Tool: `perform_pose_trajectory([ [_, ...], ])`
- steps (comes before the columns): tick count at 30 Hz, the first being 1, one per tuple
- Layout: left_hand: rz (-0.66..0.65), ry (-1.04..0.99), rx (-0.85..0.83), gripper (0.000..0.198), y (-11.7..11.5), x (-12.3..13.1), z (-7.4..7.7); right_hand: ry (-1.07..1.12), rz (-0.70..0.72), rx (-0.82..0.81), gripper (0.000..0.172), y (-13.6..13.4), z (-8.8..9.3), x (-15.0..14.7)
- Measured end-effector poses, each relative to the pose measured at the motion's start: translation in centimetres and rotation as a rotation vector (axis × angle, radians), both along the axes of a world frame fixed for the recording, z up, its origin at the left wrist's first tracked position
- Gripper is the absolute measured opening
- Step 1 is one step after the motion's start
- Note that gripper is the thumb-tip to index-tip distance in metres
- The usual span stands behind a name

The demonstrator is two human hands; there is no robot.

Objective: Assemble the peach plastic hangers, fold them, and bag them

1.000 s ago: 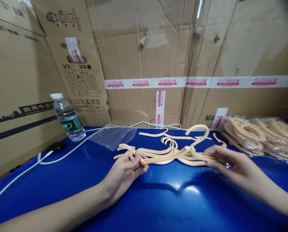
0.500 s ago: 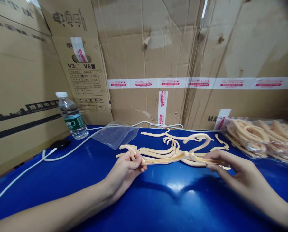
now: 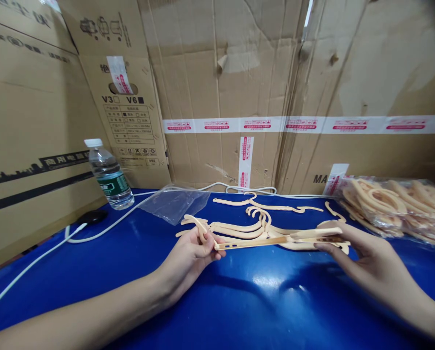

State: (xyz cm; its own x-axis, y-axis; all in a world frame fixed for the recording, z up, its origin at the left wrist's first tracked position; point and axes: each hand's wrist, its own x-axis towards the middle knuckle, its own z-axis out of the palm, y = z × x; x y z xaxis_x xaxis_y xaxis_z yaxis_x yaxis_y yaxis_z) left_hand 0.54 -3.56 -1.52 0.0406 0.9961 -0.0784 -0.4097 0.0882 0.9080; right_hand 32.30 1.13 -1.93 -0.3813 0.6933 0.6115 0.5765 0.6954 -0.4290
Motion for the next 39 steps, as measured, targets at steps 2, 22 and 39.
perform_pose_trajectory([
  [2,0.027,0.016,0.012,0.017,0.0,0.1,-0.1,-0.002,0.017,0.019,0.009,-0.2,0.2,-0.1],
  [22,0.031,-0.119,0.009,0.022,0.6,-0.1,0.1,0.054,0.01,-0.172,0.031,0.6,1.2,-0.3],
  [39,-0.13,-0.149,-0.033,0.015,0.4,0.1,0.5,0.05,-0.004,-0.056,0.036,0.4,1.3,-0.5],
])
